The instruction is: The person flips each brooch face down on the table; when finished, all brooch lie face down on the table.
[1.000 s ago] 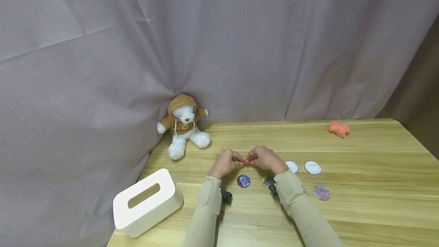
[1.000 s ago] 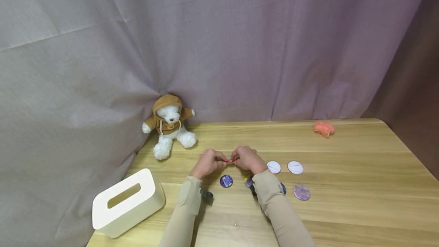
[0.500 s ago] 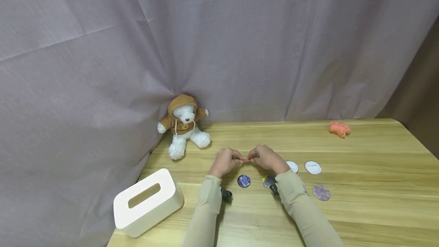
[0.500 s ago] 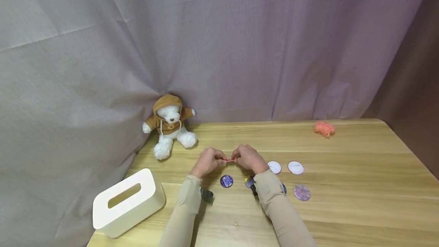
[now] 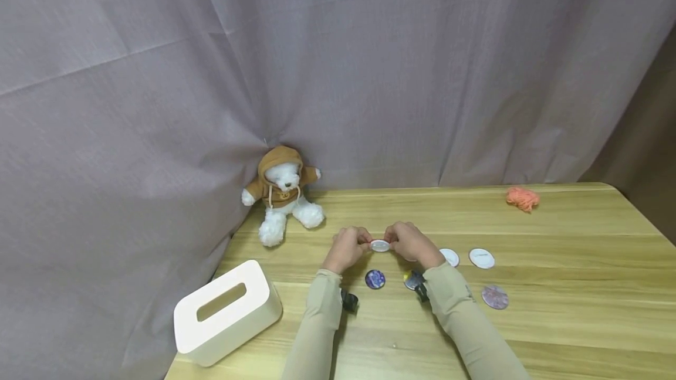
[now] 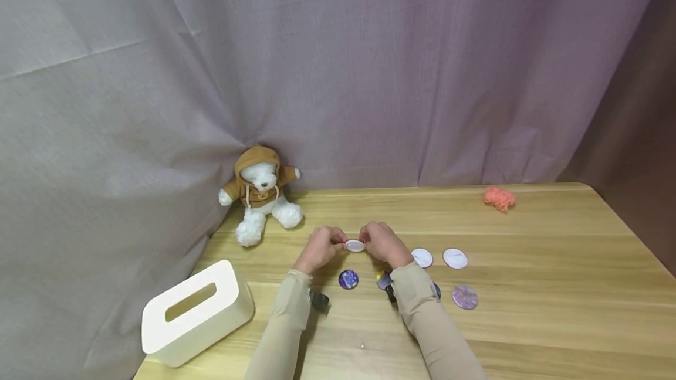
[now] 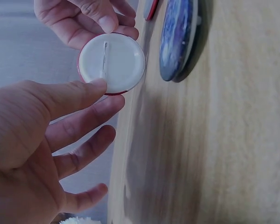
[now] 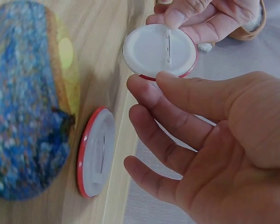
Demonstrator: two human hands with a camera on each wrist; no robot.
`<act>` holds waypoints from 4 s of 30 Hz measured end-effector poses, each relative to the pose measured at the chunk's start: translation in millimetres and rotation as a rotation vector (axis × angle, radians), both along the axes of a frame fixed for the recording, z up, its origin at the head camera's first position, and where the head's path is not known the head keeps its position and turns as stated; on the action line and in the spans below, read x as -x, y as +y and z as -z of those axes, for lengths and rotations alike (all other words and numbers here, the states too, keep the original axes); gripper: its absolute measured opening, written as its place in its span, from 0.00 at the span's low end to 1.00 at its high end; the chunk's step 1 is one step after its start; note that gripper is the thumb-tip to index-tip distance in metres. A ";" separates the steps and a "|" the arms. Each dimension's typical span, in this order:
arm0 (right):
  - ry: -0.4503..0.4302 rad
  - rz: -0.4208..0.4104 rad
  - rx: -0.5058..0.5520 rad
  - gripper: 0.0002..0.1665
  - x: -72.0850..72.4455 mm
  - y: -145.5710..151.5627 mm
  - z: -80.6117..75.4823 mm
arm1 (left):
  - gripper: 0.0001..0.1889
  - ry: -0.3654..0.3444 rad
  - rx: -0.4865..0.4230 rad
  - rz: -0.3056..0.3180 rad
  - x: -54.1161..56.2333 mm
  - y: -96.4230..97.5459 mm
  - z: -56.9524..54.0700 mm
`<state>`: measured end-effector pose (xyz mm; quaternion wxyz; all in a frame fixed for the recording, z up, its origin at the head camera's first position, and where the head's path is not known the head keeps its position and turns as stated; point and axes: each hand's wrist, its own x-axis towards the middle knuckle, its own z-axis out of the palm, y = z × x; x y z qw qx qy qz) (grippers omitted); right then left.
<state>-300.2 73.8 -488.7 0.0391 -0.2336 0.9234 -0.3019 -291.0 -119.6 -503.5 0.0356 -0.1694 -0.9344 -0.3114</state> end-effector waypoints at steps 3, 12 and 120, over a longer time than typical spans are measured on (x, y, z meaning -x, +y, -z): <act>-0.003 0.005 0.012 0.10 -0.2 -0.6 0.4 | 0.03 0.005 -0.007 0.000 0.3 0.0 0.6; -0.054 0.019 0.060 0.13 -0.6 -3.1 4.0 | 0.07 -0.005 -0.050 0.009 -0.6 0.0 6.4; 0.187 -0.016 -0.134 0.19 -72.8 -16.4 2.5 | 0.20 0.011 0.200 -0.021 -67.3 -4.6 -10.2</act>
